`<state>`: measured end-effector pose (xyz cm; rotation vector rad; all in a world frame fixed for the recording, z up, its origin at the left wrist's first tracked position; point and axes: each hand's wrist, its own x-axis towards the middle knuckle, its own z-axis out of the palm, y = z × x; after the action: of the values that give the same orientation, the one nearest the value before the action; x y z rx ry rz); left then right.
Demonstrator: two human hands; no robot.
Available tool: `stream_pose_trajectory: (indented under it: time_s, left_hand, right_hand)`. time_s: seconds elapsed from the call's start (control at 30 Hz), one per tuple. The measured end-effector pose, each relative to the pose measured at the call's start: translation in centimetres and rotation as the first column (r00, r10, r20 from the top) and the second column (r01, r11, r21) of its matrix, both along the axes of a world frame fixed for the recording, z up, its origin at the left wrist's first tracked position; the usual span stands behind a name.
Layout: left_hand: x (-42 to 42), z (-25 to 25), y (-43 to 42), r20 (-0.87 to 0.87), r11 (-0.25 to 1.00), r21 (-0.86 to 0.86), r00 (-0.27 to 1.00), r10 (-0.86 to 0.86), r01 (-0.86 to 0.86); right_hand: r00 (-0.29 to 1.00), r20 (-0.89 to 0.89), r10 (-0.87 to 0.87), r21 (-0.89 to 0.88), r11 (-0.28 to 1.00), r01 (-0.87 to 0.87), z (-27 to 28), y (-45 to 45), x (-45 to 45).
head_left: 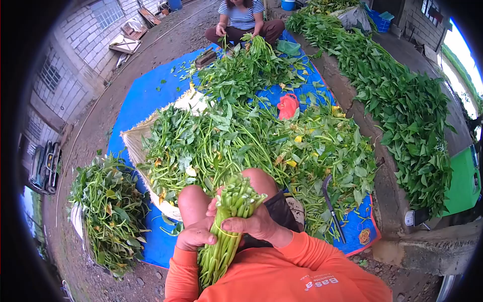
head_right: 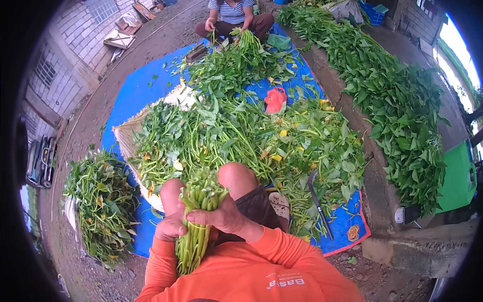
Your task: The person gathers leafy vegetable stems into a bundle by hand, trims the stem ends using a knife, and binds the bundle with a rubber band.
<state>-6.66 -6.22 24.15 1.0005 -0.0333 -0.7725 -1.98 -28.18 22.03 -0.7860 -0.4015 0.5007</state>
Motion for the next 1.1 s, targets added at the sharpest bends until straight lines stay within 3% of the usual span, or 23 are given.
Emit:
stream_pose_trajectory:
  time_s: [0.1,0.2,0.3,0.33,0.43,0.57,0.63,0.73,0.8,0.83,0.93,1.0,1.03,1.1]
  left_hand:
    - [0.7,3.0,-1.0,0.319,0.917,0.368,0.947,0.03,-0.153]
    - [-0.5,4.7,-5.8,0.582,0.573,0.721,0.79,-0.193,-0.391]
    - [0.2,3.2,-6.3,0.464,0.574,0.743,0.883,-0.073,-0.344]
    - [0.1,3.3,-6.6,0.451,0.552,0.757,0.891,-0.054,-0.35]
    - [0.1,1.2,-5.7,0.51,0.647,0.679,0.857,-0.075,-0.347]
    - [0.2,2.3,-6.3,0.515,0.669,0.653,0.856,-0.046,-0.357]
    - [0.2,2.2,-6.7,0.55,0.659,0.629,0.835,-0.003,-0.412]
    - [0.6,-0.7,-5.5,0.36,0.686,0.663,0.931,0.059,-0.3]
    - [1.1,-1.6,-5.2,0.407,0.677,0.651,0.911,0.069,-0.342]
    - [1.2,-1.7,-5.1,0.426,0.672,0.648,0.902,0.07,-0.358]
    - [1.2,-2.0,-5.4,0.51,0.494,0.737,0.859,0.043,-0.462]
    - [1.4,-1.7,-6.2,0.517,0.337,0.815,0.855,-0.051,-0.472]
    - [1.5,-1.3,-6.8,0.516,0.254,0.84,0.851,-0.099,-0.48]
    - [1.7,-0.4,-7.5,0.523,0.277,0.834,0.844,-0.12,-0.477]
  right_hand:
    - [0.973,-0.144,-0.18,0.045,0.981,0.188,-0.1,-0.4,0.4]
    - [0.942,-0.198,-0.271,-0.006,0.961,0.276,-0.2,0.4,0.6]
    - [0.869,-0.025,-0.494,-0.004,0.869,0.494,-1.9,2.0,1.0]
    - [0.901,0.026,-0.432,-0.055,0.9,0.433,-2.6,1.6,1.3]
    - [0.953,-0.151,-0.261,0.092,0.956,0.277,-2.4,0.5,1.4]
    - [0.949,-0.308,-0.071,0.285,0.944,0.163,-1.8,0.3,1.7]
    - [0.947,-0.314,-0.073,0.247,0.957,0.155,-2.2,0.3,2.1]
    - [0.959,-0.252,-0.125,0.092,0.984,0.153,-3.4,0.4,2.9]
    - [0.974,-0.128,-0.186,-0.125,0.977,0.17,-4.4,0.0,4.0]
    - [0.945,-0.167,-0.282,-0.097,0.958,0.269,-4.6,0.4,3.5]
    - [0.842,-0.22,-0.493,-0.056,0.868,0.493,-4.5,0.9,2.0]
    - [0.815,0.028,-0.579,-0.343,0.76,0.552,-6.1,1.4,2.1]
    - [0.818,-0.013,-0.575,-0.321,0.777,0.541,-6.8,1.3,2.4]
    - [0.82,-0.097,-0.564,-0.275,0.807,0.522,-7.3,1.2,2.9]
